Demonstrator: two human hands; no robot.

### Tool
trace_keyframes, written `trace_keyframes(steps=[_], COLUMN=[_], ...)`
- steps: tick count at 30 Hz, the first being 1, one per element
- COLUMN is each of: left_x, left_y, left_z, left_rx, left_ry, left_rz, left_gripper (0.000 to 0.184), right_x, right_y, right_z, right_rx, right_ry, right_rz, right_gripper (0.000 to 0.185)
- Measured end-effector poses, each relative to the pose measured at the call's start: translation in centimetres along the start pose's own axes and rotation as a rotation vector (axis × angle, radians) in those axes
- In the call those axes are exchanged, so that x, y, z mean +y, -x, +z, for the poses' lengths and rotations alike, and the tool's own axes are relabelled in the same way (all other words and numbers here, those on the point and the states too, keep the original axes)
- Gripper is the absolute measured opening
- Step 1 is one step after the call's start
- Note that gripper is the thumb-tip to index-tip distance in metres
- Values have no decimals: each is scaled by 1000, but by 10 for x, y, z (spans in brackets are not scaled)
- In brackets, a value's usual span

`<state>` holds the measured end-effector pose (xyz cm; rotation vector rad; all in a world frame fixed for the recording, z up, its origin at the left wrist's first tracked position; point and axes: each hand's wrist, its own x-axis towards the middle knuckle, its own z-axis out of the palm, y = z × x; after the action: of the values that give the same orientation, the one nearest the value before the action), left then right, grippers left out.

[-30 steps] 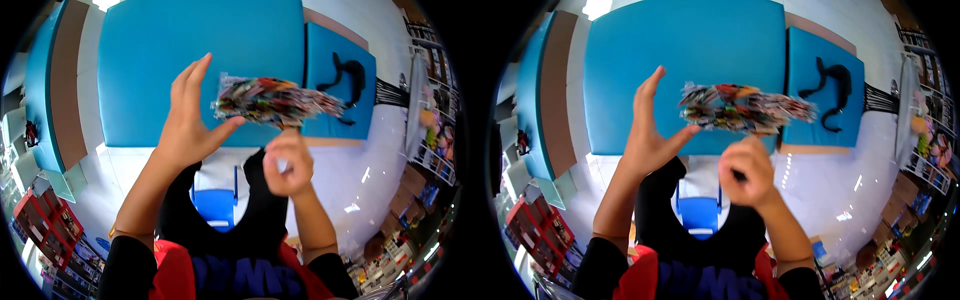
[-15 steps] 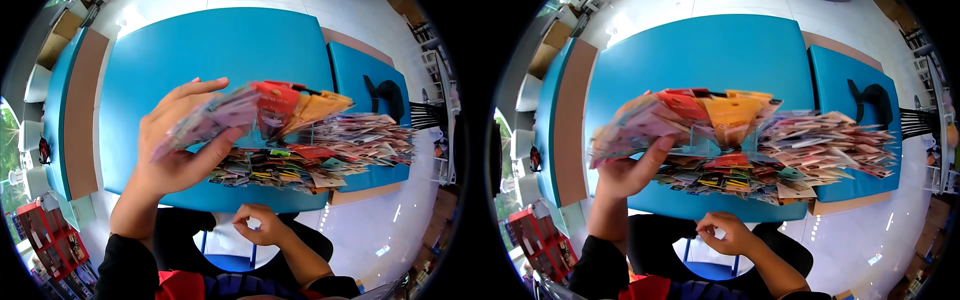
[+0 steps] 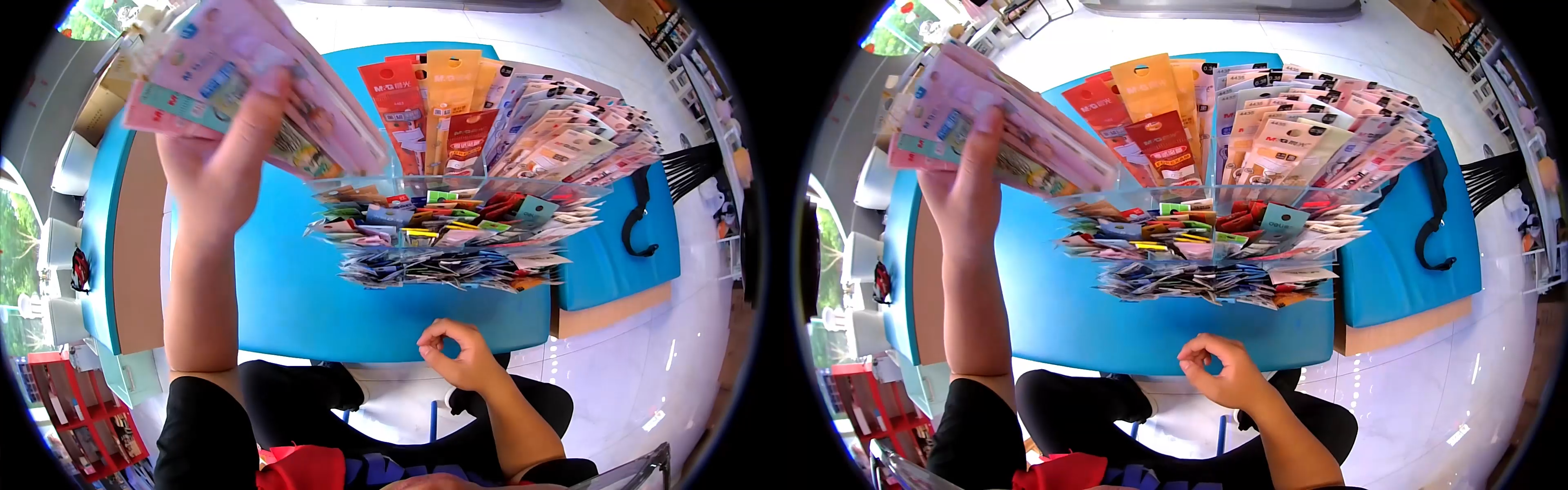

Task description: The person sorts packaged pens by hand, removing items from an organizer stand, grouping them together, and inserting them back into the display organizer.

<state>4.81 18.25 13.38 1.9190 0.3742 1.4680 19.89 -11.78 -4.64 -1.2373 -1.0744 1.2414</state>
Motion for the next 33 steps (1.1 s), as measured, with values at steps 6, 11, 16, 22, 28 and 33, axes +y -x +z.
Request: trace_keyframes(steps=[6,11,16,22,28,33], left_x=[34,107,94,60,58,65], left_y=[-38,30,179,266,287,294], left_z=[-41,-88,-10,38,46,44], left_rx=[256,168,-121,-194,-63,-103], left_ry=[211,306,342,574,901,940], left_rz=[81,-321,-998,-1281,-1487,-1496], left_gripper=[22,31,29,24,35,27], right_x=[-12,-8,-14,-11,29,34], right_y=[7,17,16,30,36,40], right_z=[5,-6,9,57,68,77], right_rx=[-27,-42,-133,-114,-13,46], right_ry=[70,-150,-566,-273,-145,-24], right_rz=[-67,57,112,169,17,19], right_gripper=[7,22,79,94,71,61])
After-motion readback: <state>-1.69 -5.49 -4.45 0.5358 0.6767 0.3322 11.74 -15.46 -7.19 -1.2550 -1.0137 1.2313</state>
